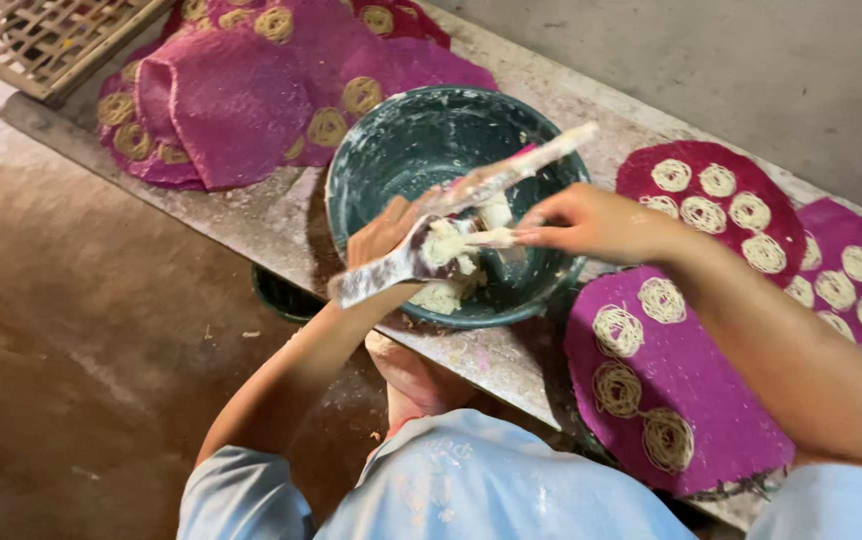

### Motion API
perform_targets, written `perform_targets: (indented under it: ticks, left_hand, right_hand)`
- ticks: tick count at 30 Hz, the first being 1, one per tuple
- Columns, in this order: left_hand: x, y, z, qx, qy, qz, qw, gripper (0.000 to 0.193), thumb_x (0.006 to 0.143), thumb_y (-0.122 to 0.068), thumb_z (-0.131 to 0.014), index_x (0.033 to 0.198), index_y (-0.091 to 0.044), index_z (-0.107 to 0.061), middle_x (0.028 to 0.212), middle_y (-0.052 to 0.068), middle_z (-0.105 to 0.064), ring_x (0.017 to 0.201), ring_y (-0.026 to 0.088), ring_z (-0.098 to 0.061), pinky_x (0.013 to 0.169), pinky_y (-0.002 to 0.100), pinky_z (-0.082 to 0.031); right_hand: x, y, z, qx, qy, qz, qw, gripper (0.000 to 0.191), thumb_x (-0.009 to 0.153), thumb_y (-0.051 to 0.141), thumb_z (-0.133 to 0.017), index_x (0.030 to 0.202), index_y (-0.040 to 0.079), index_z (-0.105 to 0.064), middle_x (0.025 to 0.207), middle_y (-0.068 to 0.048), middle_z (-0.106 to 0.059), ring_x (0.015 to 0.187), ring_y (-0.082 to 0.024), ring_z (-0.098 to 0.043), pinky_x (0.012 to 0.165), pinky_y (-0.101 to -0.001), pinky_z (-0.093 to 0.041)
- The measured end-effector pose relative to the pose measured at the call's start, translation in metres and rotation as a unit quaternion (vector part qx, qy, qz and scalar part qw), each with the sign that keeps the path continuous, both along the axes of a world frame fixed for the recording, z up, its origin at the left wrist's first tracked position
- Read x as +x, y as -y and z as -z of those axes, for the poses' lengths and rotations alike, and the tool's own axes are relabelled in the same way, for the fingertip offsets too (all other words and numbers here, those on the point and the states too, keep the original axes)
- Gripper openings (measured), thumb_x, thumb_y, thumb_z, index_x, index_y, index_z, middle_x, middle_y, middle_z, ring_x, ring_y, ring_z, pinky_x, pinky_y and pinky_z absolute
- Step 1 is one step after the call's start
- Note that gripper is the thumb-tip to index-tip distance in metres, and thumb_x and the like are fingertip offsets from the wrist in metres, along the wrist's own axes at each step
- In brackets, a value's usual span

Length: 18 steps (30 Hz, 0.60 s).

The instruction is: The person uses a manual dough extruder to pipe spiral-shaped dough onto purple mesh mats. They repeatedly scoop dough from a green bowl into the extruder, then squeeze the handle to form spirals on the mats. The person moves mats and continues piping until the clip ends.

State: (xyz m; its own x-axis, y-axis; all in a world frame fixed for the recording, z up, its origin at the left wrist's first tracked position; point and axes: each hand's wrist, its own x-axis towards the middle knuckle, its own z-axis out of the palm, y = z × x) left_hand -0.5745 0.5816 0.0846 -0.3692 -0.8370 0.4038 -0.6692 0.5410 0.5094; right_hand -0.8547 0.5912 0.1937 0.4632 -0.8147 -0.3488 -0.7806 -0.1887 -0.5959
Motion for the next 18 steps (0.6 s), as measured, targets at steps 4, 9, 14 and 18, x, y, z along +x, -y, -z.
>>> perform_targets:
  ticks: [4, 9, 14, 18]
  left_hand:
    - [-0.028, 0.006, 0.019, -0.106, -0.001, 0.099, 0.989, 0.066, 0.076, -0.04, -0.086, 0.13, -0.01, -0.063, 0.122, 0.015, -0.067, 0.107, 0.033, -0.068, 0.089, 0.041, -0.055]
    - [-0.023, 0.014, 0.046, 0.174, -0.104, 0.034, 0.979, 0.045, 0.085, -0.031, -0.073, 0.128, -0.017, -0.071, 0.121, 0.008, -0.075, 0.107, 0.026, -0.074, 0.093, 0.038, -0.057]
    - [-0.032, 0.022, 0.042, -0.03, -0.15, -0.037, 0.988, 0.061, 0.085, -0.024, -0.079, 0.142, -0.013, -0.06, 0.129, 0.015, -0.067, 0.114, 0.031, -0.067, 0.095, 0.041, -0.054]
    - [-0.041, 0.026, 0.02, -0.019, -0.118, -0.058, 0.991, 0.076, 0.081, -0.022, -0.08, 0.15, -0.011, -0.05, 0.12, 0.015, -0.064, 0.103, 0.03, -0.067, 0.089, 0.041, -0.055]
  right_hand:
    - [0.053, -0.045, 0.006, -0.262, -0.305, -0.103, 0.91, 0.022, 0.096, 0.03, -0.06, 0.113, 0.018, -0.069, 0.078, -0.011, -0.07, 0.071, -0.029, -0.066, 0.062, -0.0425, -0.049]
    - [0.028, -0.074, -0.012, -0.375, -0.286, -0.122, 0.873, 0.025, 0.089, 0.013, -0.062, 0.112, 0.018, -0.069, 0.085, -0.005, -0.073, 0.075, -0.026, -0.072, 0.06, -0.0428, -0.055]
    - [0.021, -0.074, 0.027, -0.378, -0.112, 0.133, 0.909, 0.034, 0.094, 0.019, -0.065, 0.128, 0.015, -0.069, 0.105, -0.014, -0.076, 0.078, -0.029, -0.073, 0.061, -0.0414, -0.054]
    - [0.041, -0.084, 0.102, -0.289, 0.191, 0.193, 0.918, 0.043, 0.102, 0.011, -0.059, 0.145, 0.008, -0.059, 0.098, -0.018, -0.075, 0.071, -0.012, -0.07, 0.068, -0.0296, -0.055]
